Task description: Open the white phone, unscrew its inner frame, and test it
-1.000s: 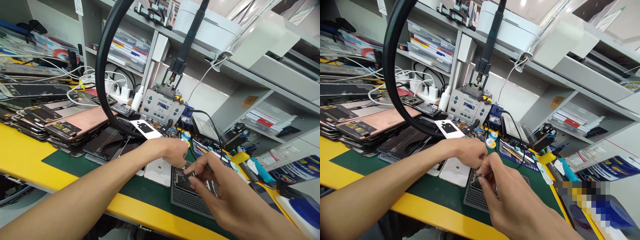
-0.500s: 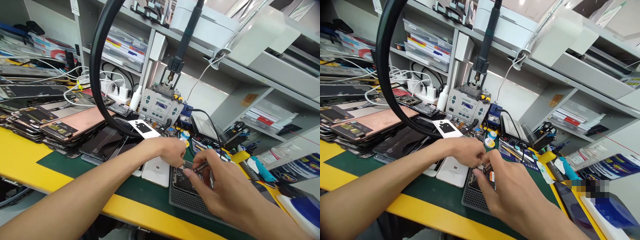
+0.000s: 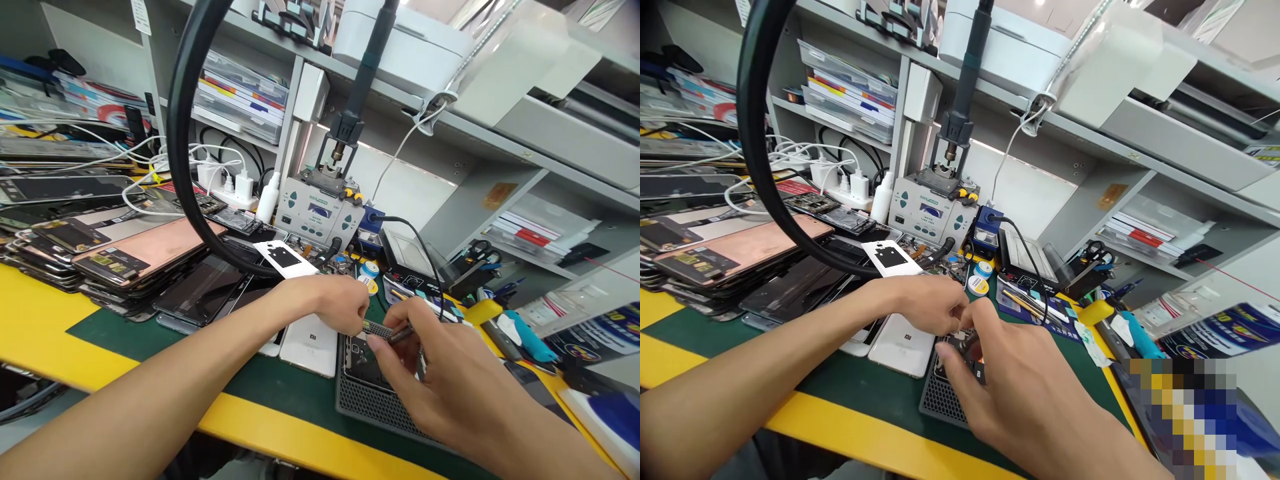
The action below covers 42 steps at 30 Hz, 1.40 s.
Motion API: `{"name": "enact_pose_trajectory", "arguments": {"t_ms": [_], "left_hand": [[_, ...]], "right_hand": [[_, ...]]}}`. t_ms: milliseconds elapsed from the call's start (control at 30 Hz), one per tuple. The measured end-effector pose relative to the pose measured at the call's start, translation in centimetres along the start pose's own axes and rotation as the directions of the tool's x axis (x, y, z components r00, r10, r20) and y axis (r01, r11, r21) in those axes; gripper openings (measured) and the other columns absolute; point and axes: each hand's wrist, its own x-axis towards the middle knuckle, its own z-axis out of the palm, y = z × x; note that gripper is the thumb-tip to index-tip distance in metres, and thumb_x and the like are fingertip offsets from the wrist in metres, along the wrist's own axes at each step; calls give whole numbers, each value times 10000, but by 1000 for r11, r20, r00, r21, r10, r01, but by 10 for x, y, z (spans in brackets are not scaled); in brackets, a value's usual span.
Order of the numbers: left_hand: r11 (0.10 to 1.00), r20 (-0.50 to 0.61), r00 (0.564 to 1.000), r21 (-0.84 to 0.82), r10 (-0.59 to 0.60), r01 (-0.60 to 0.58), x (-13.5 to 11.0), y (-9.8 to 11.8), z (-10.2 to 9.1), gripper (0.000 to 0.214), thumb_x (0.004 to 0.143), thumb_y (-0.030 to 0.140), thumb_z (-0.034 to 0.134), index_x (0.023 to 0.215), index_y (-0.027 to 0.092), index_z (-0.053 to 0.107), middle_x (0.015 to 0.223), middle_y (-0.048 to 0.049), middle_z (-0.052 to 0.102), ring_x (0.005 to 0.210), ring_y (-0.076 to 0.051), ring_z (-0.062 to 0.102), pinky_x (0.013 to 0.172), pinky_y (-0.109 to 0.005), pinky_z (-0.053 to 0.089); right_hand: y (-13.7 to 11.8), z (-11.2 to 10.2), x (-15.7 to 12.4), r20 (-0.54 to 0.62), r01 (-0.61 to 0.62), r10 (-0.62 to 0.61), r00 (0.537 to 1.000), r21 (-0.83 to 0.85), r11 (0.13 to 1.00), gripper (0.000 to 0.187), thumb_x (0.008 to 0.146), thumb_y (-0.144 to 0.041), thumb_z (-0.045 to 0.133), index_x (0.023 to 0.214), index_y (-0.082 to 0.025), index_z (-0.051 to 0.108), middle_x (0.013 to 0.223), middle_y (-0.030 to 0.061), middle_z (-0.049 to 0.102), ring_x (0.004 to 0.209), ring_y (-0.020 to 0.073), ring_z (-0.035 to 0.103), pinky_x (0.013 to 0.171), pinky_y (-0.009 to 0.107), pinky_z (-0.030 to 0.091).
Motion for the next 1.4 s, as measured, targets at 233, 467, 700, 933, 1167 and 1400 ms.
{"name": "enact_pose_trajectory", "arguments": {"t_ms": [233,467,700,933,1167,1400], "left_hand": [[1000,-5,1000,3,11,-11,0,0,0,75,712,223,537,662,205,590,699,-52,663,593,-187,538,503,-297,372],[1000,-11,1000,1,1,-1,-2,2,-1,62,706,205,556,672,202,608,686,-47,664,572,-182,537,483,-291,367],[999,-15,1000,-35,-3,2,-3,3,-3,67,699,173,569,644,203,592,674,-25,652,570,-168,539,479,-275,370],[993,-112,993,-112,26,-39,-1,-1,-3,149,767,187,552,834,200,685,737,-10,686,626,-153,570,538,-263,401],[971,-206,978,-236,-12,-37,1,4,1,215,786,174,535,892,210,719,739,-5,681,625,-150,575,541,-258,405],[973,-284,951,-221,-123,60,9,20,14,201,815,406,643,917,239,689,813,9,670,673,-153,578,569,-261,398]], "right_hand": [[3,4,0,17,-29,27,999,101,994,145,914,-250,553,995,-262,434,610,-66,573,463,160,513,449,294,313],[7,12,-7,9,-96,99,995,348,933,209,886,-199,592,1067,-260,504,851,29,693,640,182,657,527,273,486],[12,21,-11,14,-190,220,975,563,805,235,914,-200,607,1107,-298,514,1013,25,680,786,166,700,637,246,588],[33,19,-7,-19,-193,379,925,837,513,167,946,-266,626,1061,-266,505,977,26,706,679,150,726,631,256,640],[71,18,-6,-6,-216,549,836,916,339,278,895,-320,704,1021,-229,474,895,37,721,626,182,729,577,308,636],[88,22,-10,-34,-171,554,832,934,314,285,888,-289,701,1022,-223,458,897,33,705,635,183,728,572,323,638]]}}
